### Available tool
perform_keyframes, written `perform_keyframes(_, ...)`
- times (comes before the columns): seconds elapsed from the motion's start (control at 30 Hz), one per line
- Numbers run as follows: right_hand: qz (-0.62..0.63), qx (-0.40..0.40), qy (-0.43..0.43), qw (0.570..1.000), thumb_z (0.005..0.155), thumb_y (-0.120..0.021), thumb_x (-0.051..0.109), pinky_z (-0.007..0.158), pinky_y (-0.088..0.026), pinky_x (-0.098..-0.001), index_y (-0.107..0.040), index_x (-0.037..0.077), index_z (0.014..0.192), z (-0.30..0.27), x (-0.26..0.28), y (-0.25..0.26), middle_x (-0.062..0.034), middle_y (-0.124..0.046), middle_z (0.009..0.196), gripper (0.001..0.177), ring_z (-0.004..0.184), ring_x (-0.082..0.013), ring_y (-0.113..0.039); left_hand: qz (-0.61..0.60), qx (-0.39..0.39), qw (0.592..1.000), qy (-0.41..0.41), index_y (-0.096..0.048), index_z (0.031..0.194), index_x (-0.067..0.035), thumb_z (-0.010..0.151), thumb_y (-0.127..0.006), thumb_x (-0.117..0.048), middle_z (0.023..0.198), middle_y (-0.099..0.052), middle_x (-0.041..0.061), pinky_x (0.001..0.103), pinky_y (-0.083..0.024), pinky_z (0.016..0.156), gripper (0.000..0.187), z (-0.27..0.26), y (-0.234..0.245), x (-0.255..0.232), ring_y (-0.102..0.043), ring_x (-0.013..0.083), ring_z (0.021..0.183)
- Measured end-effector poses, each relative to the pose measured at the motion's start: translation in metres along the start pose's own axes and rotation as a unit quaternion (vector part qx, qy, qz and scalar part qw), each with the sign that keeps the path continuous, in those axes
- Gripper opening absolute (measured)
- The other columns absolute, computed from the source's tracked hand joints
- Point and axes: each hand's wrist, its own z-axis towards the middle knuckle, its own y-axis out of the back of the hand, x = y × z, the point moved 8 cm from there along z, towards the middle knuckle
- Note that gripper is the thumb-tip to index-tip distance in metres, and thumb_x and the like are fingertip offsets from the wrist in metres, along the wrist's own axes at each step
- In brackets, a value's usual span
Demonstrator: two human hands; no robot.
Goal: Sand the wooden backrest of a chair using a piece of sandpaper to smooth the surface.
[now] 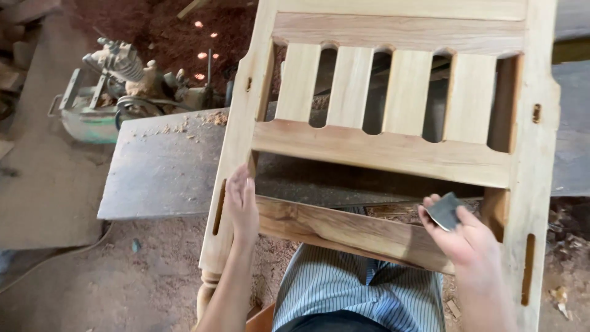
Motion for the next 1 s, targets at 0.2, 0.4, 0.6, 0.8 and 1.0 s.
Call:
perform_keyframes(0.2,0.163,-0.104,-0.022,0.981,0.101,-0.044,-0.004,0.107,-0.047,-0.0561,-0.039,-0.01,0.142,0.077,0.026,0.034,-0.031,-0.054,0.143,0.042,0.125,-0.0428,-0.062,0.278,0.048,0.936,-0.209,-0.056,0.135,0.001,0.103,-0.056,-0.004,0.145,-0.058,0.015,0.037,-0.05,0.108,0.032,-0.026,-0.005,-0.011,-0.058,0.0276,0.132)
perform_keyframes(0.4,0.08,-0.08,0.071,0.991,0.085,-0.047,-0.017,0.106,-0.051,-0.0535,-0.05,-0.007,0.124,0.096,0.034,0.027,-0.0208,-0.058,0.129,0.04,0.115,-0.0331,-0.062,0.292,0.031,0.914,-0.281,-0.059,0.132,-0.001,0.104,-0.057,-0.004,0.14,-0.061,0.015,0.038,-0.05,0.111,0.028,-0.033,-0.009,-0.014,-0.06,0.0289,0.131)
perform_keyframes(0.6,0.032,-0.121,0.009,0.992,0.088,-0.05,-0.011,0.108,-0.049,-0.0413,-0.045,-0.016,0.115,0.021,-0.078,-0.082,-0.0243,-0.055,0.119,0.028,0.11,-0.0307,-0.062,0.293,0.02,0.906,-0.306,-0.058,0.131,-0.001,0.103,-0.058,-0.004,0.138,-0.061,0.016,0.036,-0.053,0.108,0.028,-0.04,-0.007,-0.017,-0.061,0.0285,0.127)
perform_keyframes(0.8,0.086,0.022,-0.123,0.988,0.076,-0.046,-0.017,0.112,-0.047,-0.049,-0.043,-0.02,0.118,0.07,-0.239,-0.144,-0.0316,-0.056,0.123,0.042,0.114,-0.0412,-0.061,0.269,0.011,0.911,-0.313,-0.056,0.131,0.0,0.102,-0.057,0.0,0.138,-0.06,0.019,0.036,-0.055,0.102,0.029,-0.041,-0.006,-0.025,-0.063,0.0296,0.123)
perform_keyframes(1.0,0.069,0.093,-0.243,0.963,0.073,-0.054,-0.015,0.1,-0.051,-0.0462,-0.049,-0.01,0.102,0.085,-0.394,-0.206,-0.0215,-0.058,0.107,0.03,0.098,-0.0347,-0.059,0.251,0.006,0.916,-0.312,-0.055,0.13,0.0,0.102,-0.056,0.001,0.136,-0.06,0.02,0.037,-0.057,0.1,0.028,-0.039,0.002,-0.014,-0.064,0.0307,0.121)
